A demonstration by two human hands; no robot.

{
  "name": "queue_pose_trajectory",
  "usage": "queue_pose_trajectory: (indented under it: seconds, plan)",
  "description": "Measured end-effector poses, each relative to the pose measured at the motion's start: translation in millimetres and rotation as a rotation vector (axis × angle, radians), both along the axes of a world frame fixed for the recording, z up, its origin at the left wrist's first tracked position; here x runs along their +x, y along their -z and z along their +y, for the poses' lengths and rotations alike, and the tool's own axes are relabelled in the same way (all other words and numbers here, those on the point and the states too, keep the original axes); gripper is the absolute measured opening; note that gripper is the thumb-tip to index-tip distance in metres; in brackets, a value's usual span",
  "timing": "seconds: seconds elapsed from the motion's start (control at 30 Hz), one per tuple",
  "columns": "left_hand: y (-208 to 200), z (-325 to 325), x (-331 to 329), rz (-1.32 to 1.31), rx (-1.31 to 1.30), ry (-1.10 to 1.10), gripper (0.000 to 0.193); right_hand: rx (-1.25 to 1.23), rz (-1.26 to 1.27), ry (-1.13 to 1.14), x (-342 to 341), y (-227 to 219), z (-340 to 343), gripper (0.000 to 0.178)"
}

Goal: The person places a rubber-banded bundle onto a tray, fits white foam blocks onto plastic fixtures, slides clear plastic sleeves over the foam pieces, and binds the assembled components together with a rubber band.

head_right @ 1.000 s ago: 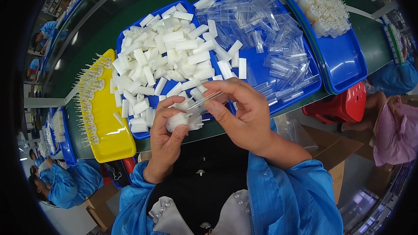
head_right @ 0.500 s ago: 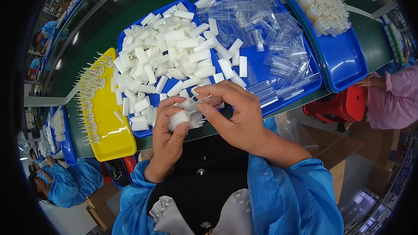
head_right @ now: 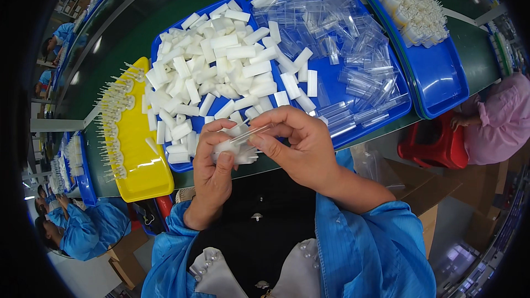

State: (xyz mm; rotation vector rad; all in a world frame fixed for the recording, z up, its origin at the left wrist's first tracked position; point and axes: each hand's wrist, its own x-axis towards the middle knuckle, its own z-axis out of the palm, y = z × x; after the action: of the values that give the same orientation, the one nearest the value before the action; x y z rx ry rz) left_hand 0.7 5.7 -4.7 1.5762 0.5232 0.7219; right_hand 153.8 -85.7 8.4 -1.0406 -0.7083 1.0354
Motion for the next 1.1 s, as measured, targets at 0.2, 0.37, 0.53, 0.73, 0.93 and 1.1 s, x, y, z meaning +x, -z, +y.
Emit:
queue_pose_trajectory:
  seconds: [0.2,0.37,0.53,0.73,0.93,1.1]
  plan:
    - [-3,-1,1,0.056,0.065,-0.004,0.018,0.122,-0.189,0.13,-3,4,2,0.021]
    - [0,0,-1,-0.027,-0.051,0.017,0.014,0.143,-0.274,0.096,-2,-3,3,0.019]
    - [-3,3,-1,0.058,0.04,0.003,0.015,0.093,-0.196,0.103,-3,-1,4,0.019]
    - [-5,3,-2,0.086,0.08,0.027,0.016,-0.09,-0.195,-0.001,8,-14,6,0.019]
    - [-10,9,-1,0.122,0.233,0.041,0.019,-0.14,-0.144,-0.043,11,-19,2,0.021]
    - [-8,12,0,0.126,0.323,0.012,0.017,-0.098,-0.161,-0.012,11,-16,4,0.021]
